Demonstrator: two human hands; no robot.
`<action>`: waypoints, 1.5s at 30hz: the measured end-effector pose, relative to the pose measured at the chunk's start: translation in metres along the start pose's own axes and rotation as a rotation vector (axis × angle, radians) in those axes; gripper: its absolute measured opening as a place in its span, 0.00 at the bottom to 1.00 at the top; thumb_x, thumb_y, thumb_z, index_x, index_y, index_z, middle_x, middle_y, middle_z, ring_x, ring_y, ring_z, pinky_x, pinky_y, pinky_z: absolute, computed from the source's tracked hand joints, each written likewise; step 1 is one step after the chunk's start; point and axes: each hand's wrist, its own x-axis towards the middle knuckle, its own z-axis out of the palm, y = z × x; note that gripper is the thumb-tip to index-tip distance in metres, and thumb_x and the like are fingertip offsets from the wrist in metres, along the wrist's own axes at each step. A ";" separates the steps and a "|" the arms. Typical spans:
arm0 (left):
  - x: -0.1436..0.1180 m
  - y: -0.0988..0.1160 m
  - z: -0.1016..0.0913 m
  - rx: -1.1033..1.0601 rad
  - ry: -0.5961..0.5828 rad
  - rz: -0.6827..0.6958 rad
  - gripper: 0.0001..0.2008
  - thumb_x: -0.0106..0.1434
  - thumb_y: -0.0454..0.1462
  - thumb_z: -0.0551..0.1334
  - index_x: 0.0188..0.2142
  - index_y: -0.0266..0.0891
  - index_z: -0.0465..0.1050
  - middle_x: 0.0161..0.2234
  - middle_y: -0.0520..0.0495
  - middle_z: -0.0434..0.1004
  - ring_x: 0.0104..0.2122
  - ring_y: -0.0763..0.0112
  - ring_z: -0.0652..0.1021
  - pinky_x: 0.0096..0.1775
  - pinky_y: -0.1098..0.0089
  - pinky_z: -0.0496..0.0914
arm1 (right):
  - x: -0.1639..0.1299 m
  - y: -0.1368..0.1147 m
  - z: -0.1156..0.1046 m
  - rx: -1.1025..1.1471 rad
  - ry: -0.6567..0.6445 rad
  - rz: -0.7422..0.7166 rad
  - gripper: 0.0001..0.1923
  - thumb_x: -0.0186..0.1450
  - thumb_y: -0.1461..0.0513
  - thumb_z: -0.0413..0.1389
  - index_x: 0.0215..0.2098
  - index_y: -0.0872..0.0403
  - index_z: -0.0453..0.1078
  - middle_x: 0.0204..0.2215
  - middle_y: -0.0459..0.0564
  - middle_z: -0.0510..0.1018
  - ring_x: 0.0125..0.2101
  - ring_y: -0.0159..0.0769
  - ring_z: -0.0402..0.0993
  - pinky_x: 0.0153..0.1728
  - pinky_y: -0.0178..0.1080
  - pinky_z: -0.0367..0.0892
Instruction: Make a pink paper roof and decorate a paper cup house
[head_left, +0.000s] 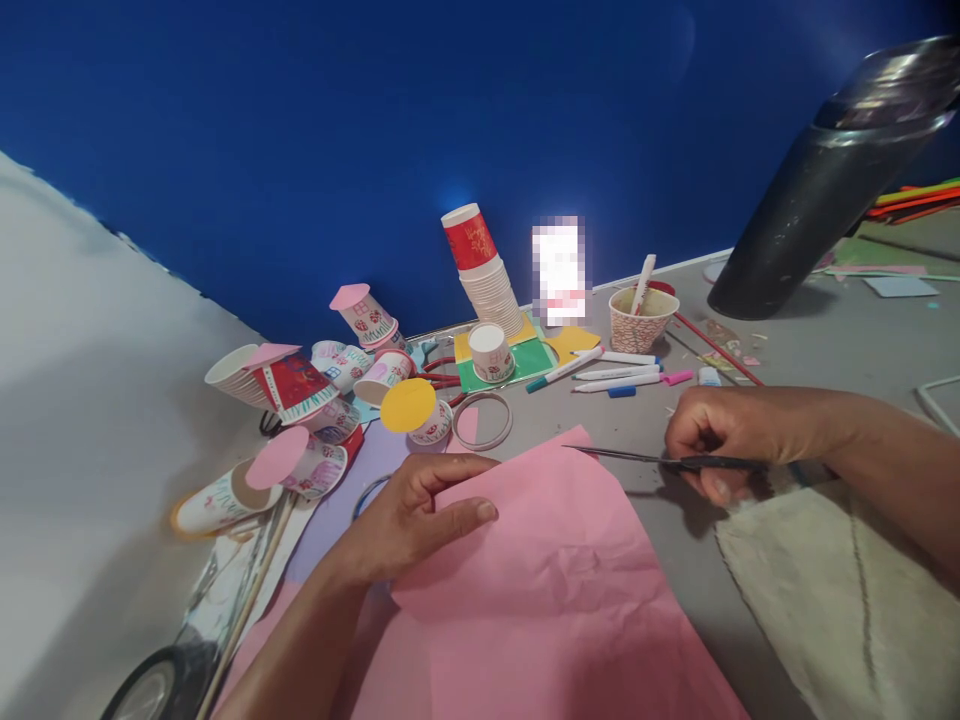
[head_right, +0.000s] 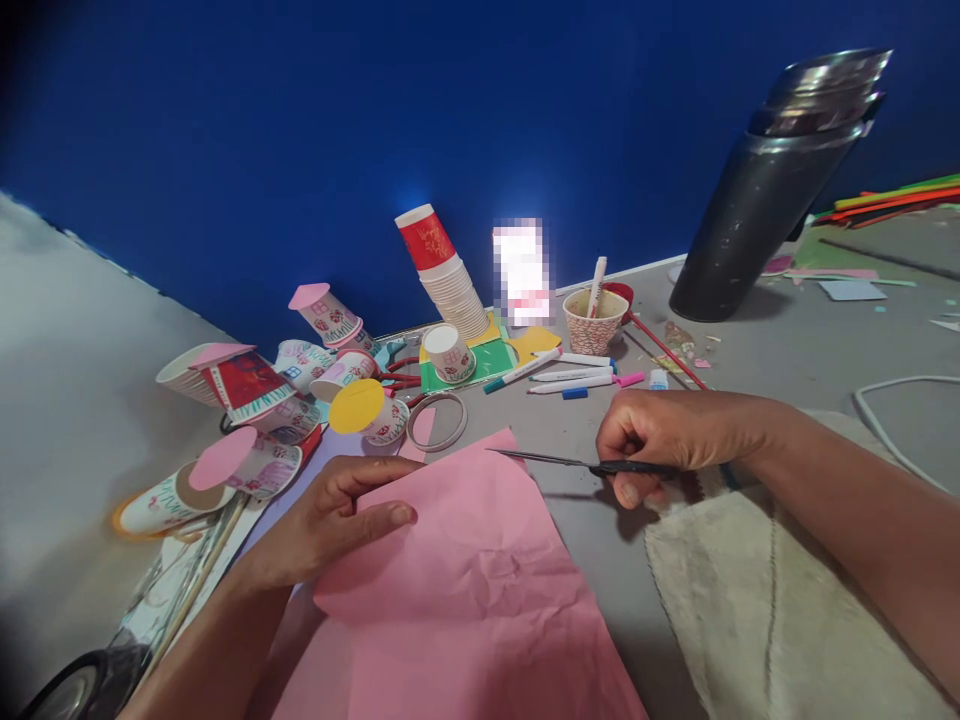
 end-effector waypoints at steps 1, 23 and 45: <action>0.000 0.001 0.000 -0.003 -0.002 0.000 0.16 0.67 0.45 0.71 0.50 0.41 0.88 0.37 0.44 0.87 0.36 0.64 0.82 0.36 0.73 0.75 | 0.000 0.001 -0.001 -0.002 -0.003 0.003 0.26 0.47 0.44 0.77 0.25 0.55 0.78 0.20 0.46 0.80 0.18 0.30 0.71 0.16 0.30 0.67; 0.012 0.001 0.000 -0.077 0.062 -0.065 0.17 0.61 0.46 0.73 0.44 0.37 0.87 0.33 0.46 0.82 0.30 0.70 0.76 0.30 0.74 0.69 | 0.001 -0.005 0.003 -0.014 0.010 -0.048 0.31 0.47 0.38 0.75 0.27 0.56 0.78 0.18 0.45 0.76 0.16 0.30 0.68 0.12 0.30 0.65; -0.035 0.004 0.051 -0.733 0.568 -0.254 0.19 0.49 0.46 0.83 0.26 0.35 0.79 0.19 0.47 0.80 0.23 0.64 0.81 0.30 0.68 0.79 | -0.001 -0.004 -0.002 -0.070 0.125 -0.348 0.30 0.57 0.37 0.67 0.24 0.55 0.75 0.17 0.46 0.73 0.20 0.31 0.63 0.22 0.35 0.52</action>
